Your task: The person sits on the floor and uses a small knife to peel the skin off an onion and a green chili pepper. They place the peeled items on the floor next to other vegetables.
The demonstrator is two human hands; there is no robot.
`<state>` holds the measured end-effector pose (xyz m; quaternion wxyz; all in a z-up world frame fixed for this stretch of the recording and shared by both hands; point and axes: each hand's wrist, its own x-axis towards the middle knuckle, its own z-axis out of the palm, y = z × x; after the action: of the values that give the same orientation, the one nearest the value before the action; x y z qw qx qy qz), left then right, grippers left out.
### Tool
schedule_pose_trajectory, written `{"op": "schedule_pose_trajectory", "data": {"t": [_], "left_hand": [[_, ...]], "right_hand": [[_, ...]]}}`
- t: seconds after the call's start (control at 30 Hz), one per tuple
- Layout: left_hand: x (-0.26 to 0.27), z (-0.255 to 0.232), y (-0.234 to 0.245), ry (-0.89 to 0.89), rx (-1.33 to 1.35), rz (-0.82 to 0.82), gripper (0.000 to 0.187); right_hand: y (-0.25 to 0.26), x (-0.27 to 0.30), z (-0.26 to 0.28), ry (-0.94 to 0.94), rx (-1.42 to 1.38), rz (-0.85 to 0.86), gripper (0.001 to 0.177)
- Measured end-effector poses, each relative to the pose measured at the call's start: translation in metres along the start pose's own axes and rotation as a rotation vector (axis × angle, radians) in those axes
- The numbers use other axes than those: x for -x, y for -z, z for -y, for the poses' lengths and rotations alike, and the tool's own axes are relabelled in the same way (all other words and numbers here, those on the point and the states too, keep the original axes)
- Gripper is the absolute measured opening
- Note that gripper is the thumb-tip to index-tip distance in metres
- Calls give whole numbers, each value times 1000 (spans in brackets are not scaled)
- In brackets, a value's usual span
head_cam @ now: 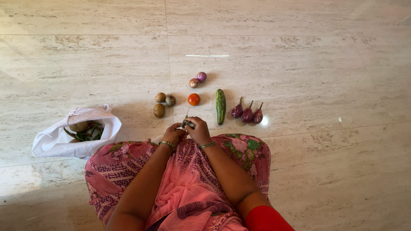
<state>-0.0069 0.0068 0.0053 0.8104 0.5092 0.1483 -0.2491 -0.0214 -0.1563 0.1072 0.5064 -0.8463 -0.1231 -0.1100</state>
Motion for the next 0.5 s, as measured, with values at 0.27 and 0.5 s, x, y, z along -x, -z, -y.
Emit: {"op": "schedule_pose_trajectory", "data": {"t": [0.27,0.5], "left_hand": [[18,-20,-18,66,-64,72,38],[17,-19,-23,73,-136,137,39]], "right_hand": [[6,-9,-3,-71,82,-166,26],[14,-19,-11,-147,50,-291,24]]}}
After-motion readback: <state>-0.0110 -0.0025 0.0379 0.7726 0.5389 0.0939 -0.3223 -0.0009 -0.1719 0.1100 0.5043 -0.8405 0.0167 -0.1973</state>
